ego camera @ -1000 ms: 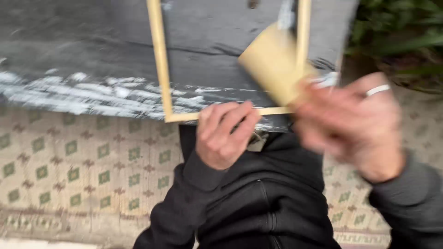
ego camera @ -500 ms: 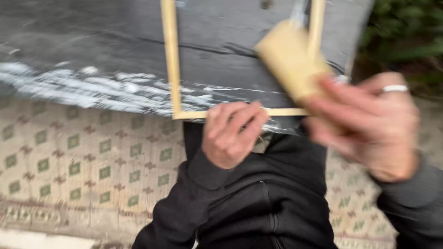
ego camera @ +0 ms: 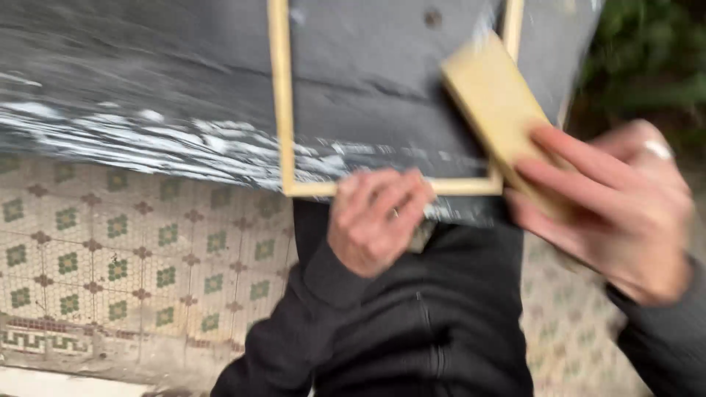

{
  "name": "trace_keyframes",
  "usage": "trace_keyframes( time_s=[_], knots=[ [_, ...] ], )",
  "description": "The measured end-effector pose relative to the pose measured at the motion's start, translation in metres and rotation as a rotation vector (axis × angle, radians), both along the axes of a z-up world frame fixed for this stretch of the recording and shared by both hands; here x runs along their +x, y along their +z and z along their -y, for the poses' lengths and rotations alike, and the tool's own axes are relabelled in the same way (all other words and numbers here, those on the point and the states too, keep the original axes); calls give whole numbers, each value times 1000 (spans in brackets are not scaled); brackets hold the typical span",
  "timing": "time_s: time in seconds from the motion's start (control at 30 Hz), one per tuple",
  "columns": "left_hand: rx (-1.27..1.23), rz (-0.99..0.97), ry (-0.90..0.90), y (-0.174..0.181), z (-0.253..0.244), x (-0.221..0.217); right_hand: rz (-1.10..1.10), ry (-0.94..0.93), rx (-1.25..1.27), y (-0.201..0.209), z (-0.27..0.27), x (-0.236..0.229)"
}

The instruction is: Sand the wooden picture frame using a sanding block.

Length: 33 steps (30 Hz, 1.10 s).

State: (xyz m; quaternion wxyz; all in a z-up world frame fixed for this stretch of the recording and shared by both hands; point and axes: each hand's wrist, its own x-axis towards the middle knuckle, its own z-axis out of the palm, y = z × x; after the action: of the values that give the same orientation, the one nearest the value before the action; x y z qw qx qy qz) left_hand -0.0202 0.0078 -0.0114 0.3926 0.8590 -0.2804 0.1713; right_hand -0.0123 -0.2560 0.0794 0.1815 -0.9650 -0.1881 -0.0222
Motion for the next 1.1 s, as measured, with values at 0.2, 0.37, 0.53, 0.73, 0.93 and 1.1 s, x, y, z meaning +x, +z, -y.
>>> trace_keyframes(
  time_s=[0.2,0.37,0.53,0.73,0.93,1.1],
  knots=[
    [-8,25,27,-7,5,-1,-128,64,188,-10,26,-19],
    [-21,23,-6,-6,9,-4,-282,-32,120,-10,15,-33],
    [6,-14,2,-6,2,-8,-81,17,-3,-18,23,-21],
    [35,13,60,0,0,-3,-121,94,91,-11,19,-19],
    [8,30,42,-12,6,1,-63,264,47,-18,27,-19],
    [2,-14,-1,1,2,-7,-30,161,-57,-13,6,-11]
  ],
)
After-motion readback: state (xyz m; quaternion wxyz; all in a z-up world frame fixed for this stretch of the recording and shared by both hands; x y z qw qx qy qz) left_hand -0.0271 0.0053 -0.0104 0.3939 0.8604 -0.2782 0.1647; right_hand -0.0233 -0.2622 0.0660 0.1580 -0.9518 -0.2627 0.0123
